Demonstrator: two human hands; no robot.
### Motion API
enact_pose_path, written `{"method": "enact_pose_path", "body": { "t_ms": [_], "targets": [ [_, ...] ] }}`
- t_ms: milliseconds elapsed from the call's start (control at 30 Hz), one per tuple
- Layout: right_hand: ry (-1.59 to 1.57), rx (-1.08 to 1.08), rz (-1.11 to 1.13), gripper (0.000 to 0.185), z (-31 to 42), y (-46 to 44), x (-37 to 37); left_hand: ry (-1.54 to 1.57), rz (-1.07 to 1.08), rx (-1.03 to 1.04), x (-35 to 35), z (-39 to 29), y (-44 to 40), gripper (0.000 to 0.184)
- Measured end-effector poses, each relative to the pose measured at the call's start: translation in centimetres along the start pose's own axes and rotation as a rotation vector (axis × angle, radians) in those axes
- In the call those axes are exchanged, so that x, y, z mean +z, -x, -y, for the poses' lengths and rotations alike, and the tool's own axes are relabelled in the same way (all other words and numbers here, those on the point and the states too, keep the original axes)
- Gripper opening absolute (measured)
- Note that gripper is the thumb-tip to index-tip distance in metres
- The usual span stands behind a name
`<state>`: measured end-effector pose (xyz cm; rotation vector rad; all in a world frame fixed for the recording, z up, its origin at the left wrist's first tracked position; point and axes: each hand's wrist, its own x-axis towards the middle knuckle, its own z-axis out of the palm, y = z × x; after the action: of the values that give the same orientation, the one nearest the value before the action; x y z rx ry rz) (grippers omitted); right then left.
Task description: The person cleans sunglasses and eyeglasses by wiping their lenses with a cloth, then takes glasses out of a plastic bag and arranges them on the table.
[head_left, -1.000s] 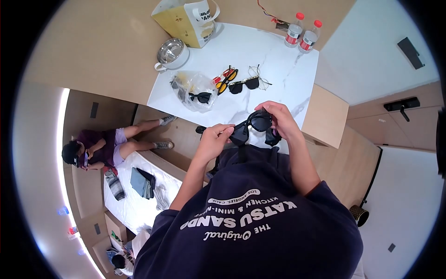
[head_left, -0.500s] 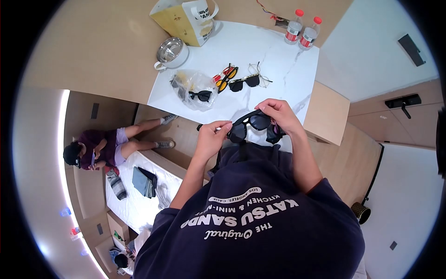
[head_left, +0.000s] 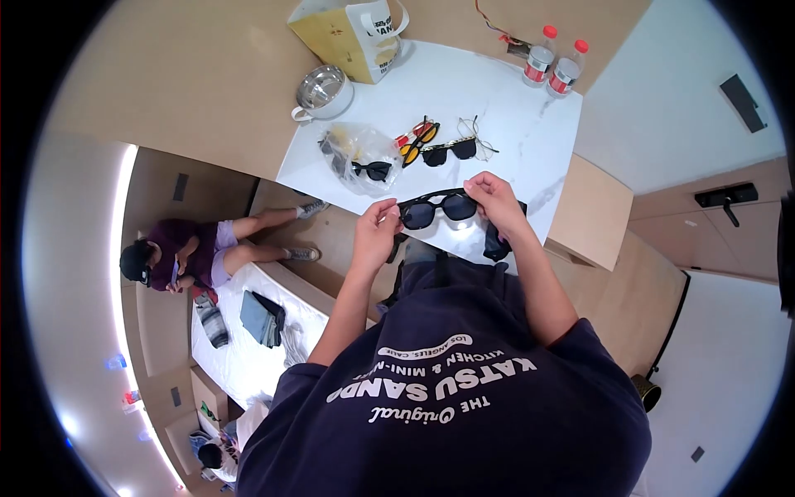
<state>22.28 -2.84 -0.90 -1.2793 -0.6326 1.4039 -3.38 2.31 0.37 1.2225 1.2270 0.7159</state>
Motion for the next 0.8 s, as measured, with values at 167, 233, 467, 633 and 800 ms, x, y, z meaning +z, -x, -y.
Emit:
{"method": "enact_pose_path", "body": {
  "t_ms": [167, 233, 467, 633, 800],
  "targets": [
    [-0.068, -0.033, -0.076, 0.021, -2.1, -3.5, 2.9, 0.028, -0.134, -0.079, -0.9, 0.8, 0.0, 0.032],
    [-0.039, -0.042, -0.111, 0.026, -3.5, -5.3, 4.2, 0.016, -0.051, -0.13, -1.3, 2.2, -0.1, 0.032],
    [0.119, -0.115, -0.269, 0.031, -7.4, -11.0, 9.6, -0.25, 0.334, -0.254, 1.0, 6.0, 2.8, 0.028],
    [0.194, -0.166, -0.301, 0.025, -8.0, -12.8, 12.0, -0.32, 0.419, -0.143, 2.5, 8.7, 4.5, 0.03],
    [0.23, -0.169, -0.085, 0.03, -8.1, -14.8, 13.5, -0.315, 0.392, -0.125, 2.2, 9.1, 4.3, 0.03]
  ]
}}
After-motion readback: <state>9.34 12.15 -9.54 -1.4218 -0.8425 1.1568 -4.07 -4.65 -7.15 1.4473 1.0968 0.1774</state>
